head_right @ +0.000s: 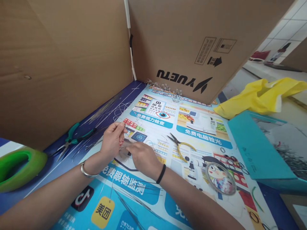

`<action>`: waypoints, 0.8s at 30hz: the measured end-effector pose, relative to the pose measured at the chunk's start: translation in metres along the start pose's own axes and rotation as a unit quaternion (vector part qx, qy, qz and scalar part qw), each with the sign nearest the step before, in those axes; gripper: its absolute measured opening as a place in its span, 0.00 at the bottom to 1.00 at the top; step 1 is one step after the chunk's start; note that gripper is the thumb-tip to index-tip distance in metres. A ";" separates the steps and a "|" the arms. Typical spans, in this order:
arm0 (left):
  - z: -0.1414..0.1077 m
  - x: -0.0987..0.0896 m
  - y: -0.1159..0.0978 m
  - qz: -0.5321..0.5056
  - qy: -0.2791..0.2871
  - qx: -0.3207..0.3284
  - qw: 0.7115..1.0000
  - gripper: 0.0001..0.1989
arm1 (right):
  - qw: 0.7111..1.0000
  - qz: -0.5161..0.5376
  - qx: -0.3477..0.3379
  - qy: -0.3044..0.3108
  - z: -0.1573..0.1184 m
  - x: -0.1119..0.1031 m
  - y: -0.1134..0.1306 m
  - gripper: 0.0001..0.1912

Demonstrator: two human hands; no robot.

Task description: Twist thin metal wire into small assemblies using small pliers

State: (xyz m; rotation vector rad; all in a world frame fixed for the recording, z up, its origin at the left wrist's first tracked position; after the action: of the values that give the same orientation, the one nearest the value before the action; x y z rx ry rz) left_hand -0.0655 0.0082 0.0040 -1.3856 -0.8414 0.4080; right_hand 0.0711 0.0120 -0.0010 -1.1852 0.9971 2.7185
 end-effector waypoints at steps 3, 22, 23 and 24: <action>0.002 -0.002 0.002 0.006 -0.006 0.007 1.000 0.12 | 0.997 -0.070 0.012 -0.037 0.005 -0.013 -0.012 0.18; 0.000 0.001 0.005 0.009 0.019 0.006 1.000 0.13 | 0.983 -0.174 0.022 0.053 0.005 -0.024 -0.007 0.15; -0.001 0.002 0.005 0.010 0.022 0.005 1.000 0.13 | 0.981 -0.181 0.030 0.059 0.003 -0.027 -0.010 0.12; -0.001 0.002 0.005 0.011 0.025 0.004 1.000 0.14 | 0.980 -0.187 0.038 0.062 0.002 -0.031 -0.013 0.10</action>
State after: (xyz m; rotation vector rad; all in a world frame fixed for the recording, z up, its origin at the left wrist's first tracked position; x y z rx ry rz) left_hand -0.0624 0.0099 -0.0001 -1.3936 -0.7839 0.3924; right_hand 0.0952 0.0303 0.0137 -1.3823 0.7824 2.3225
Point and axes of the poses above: each hand's wrist, its own z-axis towards the middle knuckle, its own x-axis out of the palm, y = z × x, the point moved 5 cm from there along z, towards the middle knuckle, and after that the axes turned 13 degrees about -y, right-handed, at the moved point
